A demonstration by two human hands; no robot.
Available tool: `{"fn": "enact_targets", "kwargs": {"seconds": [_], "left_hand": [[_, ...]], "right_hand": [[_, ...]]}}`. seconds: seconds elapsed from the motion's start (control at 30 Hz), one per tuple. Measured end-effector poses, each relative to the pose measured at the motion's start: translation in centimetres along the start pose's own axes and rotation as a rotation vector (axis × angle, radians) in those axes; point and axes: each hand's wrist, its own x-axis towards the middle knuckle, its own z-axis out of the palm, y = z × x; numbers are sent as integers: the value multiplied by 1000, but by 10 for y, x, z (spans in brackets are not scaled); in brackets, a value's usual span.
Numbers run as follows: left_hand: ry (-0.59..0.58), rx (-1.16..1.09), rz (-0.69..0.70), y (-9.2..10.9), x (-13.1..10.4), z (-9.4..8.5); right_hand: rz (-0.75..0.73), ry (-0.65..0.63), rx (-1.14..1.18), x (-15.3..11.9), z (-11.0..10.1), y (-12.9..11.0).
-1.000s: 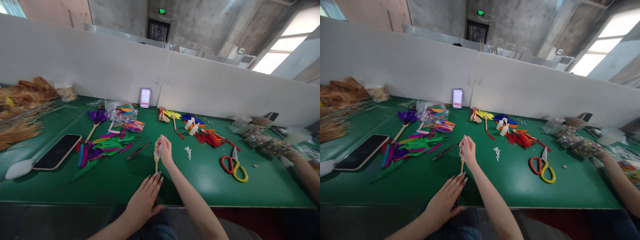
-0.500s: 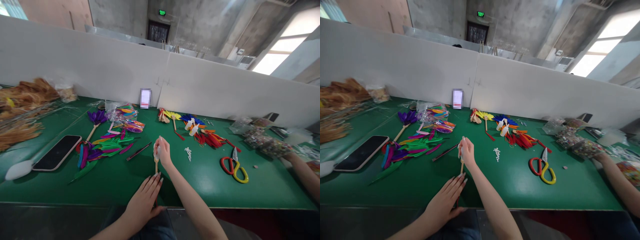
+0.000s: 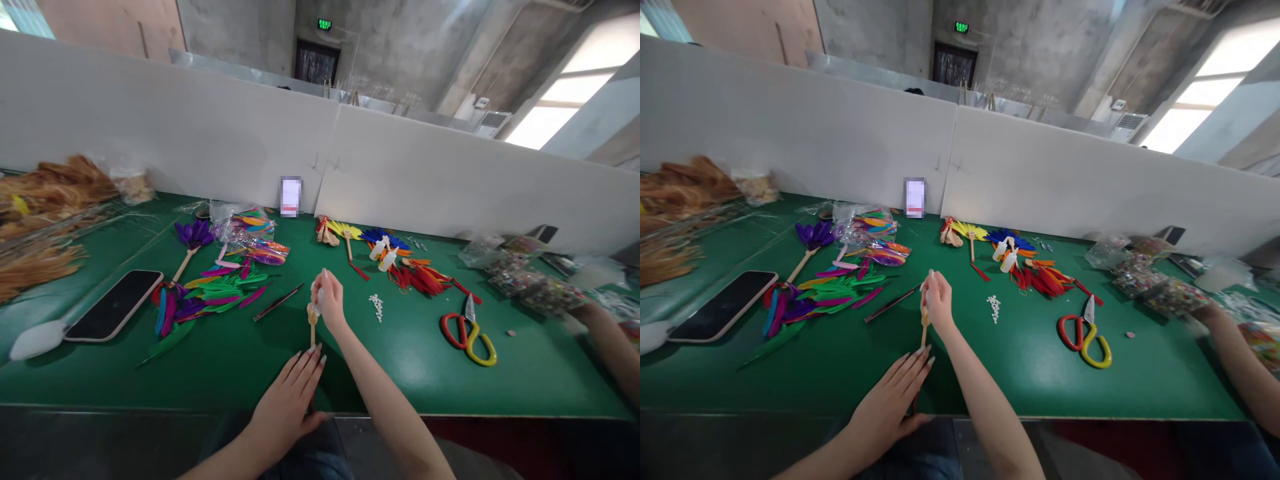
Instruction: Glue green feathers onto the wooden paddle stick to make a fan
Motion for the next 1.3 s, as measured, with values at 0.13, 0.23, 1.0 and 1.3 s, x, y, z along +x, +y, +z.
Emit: {"fn": "enact_targets", "kwargs": {"seconds": [0.13,0.23,1.0,1.3], "left_hand": [[-4,-8,2,-1,-1,2],[-9,-25,1,-1,-1,2],[38,7,14,0,1,0],[-1,-3,3,0,1,-3]], "right_hand": [[-15,24,-4,1,-2,-1],[7,-12,-6,-2,2,1],[-11,-26,7,-2,-4,-4],[-43,-30,7,1,-3,-3]]}}
